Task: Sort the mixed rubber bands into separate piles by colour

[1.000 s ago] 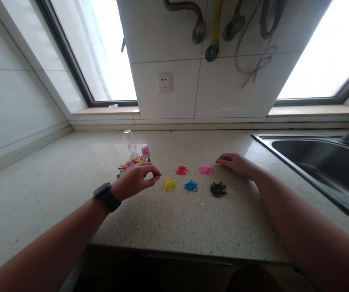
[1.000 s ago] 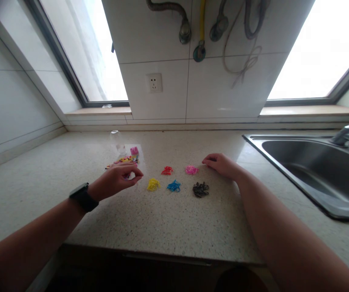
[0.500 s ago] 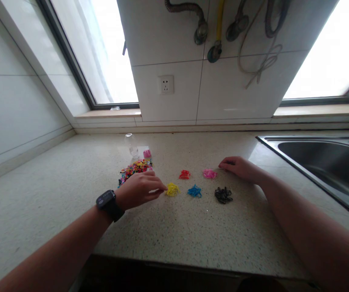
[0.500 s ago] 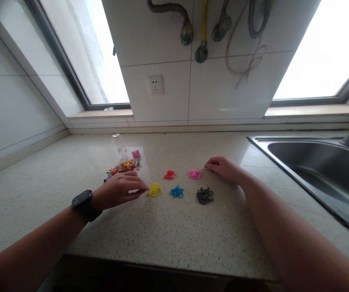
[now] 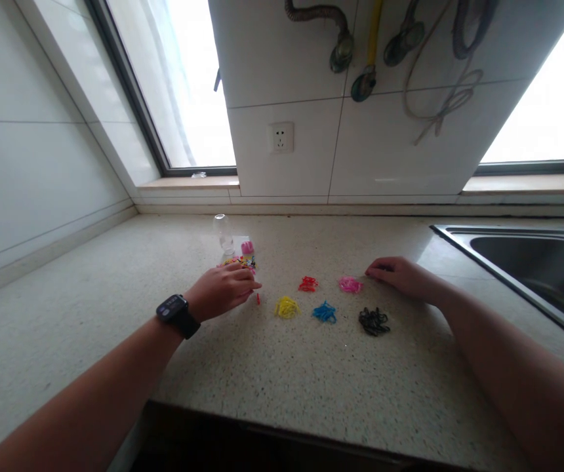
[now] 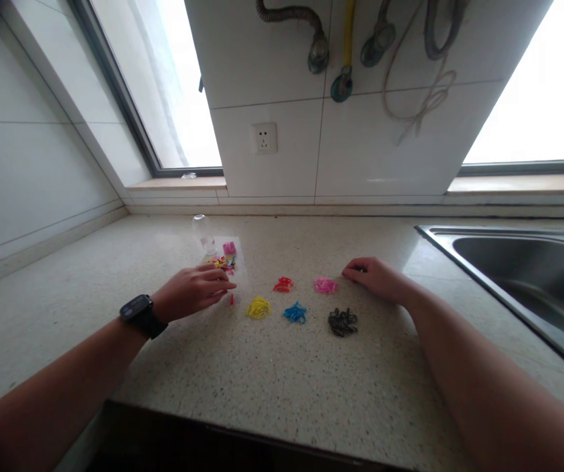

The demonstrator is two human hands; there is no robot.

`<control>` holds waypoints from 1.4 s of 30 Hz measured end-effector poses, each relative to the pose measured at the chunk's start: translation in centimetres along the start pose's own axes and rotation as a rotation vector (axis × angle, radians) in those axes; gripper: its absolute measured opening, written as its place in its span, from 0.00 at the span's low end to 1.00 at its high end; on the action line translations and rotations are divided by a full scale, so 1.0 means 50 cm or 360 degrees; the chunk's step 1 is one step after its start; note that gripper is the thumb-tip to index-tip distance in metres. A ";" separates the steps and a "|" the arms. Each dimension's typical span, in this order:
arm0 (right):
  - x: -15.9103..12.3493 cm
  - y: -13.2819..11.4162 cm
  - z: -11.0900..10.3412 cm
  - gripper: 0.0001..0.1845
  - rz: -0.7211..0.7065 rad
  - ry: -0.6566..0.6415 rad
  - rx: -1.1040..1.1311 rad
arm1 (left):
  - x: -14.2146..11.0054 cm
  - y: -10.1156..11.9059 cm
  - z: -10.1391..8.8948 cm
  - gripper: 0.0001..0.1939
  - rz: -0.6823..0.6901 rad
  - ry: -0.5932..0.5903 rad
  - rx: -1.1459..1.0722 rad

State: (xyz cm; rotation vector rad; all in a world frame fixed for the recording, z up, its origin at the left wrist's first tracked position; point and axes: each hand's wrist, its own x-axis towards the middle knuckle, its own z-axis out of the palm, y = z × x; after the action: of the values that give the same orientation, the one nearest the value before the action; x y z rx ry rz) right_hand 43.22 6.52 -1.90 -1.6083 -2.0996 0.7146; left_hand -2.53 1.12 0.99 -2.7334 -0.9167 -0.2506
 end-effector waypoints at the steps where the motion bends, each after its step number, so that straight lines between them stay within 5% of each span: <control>1: 0.000 0.000 0.000 0.20 -0.0002 0.0002 -0.0004 | 0.000 0.001 0.000 0.14 0.0006 -0.0005 0.0005; 16: 0.005 -0.010 0.001 0.20 -0.0124 0.0011 -0.0106 | -0.024 -0.039 0.046 0.10 -0.0312 0.0415 -0.0016; 23: -0.013 -0.045 0.001 0.20 -0.0094 0.0135 0.0125 | -0.026 -0.030 0.043 0.08 -0.0586 0.0576 0.0014; 27: -0.029 -0.111 0.011 0.19 -0.0159 0.0314 0.0458 | -0.028 -0.024 0.044 0.09 -0.0819 0.0709 0.0025; 31: -0.032 -0.221 0.041 0.15 -0.0484 0.0299 0.0456 | -0.027 -0.021 0.046 0.09 -0.0916 0.0757 0.0014; 37: 0.008 -0.402 0.108 0.10 -0.0977 -0.0142 -0.0235 | -0.024 -0.020 0.045 0.09 -0.0999 0.0752 0.0024; 42: 0.069 -0.464 0.180 0.14 -0.1111 -0.0338 -0.0893 | -0.023 -0.020 0.045 0.09 -0.1055 0.0742 0.0047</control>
State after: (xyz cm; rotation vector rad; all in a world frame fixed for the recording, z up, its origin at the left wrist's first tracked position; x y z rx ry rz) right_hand 19.30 3.63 5.25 -0.8938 -2.9440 0.0543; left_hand -3.86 1.90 -1.25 -2.0981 -1.6032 -0.9281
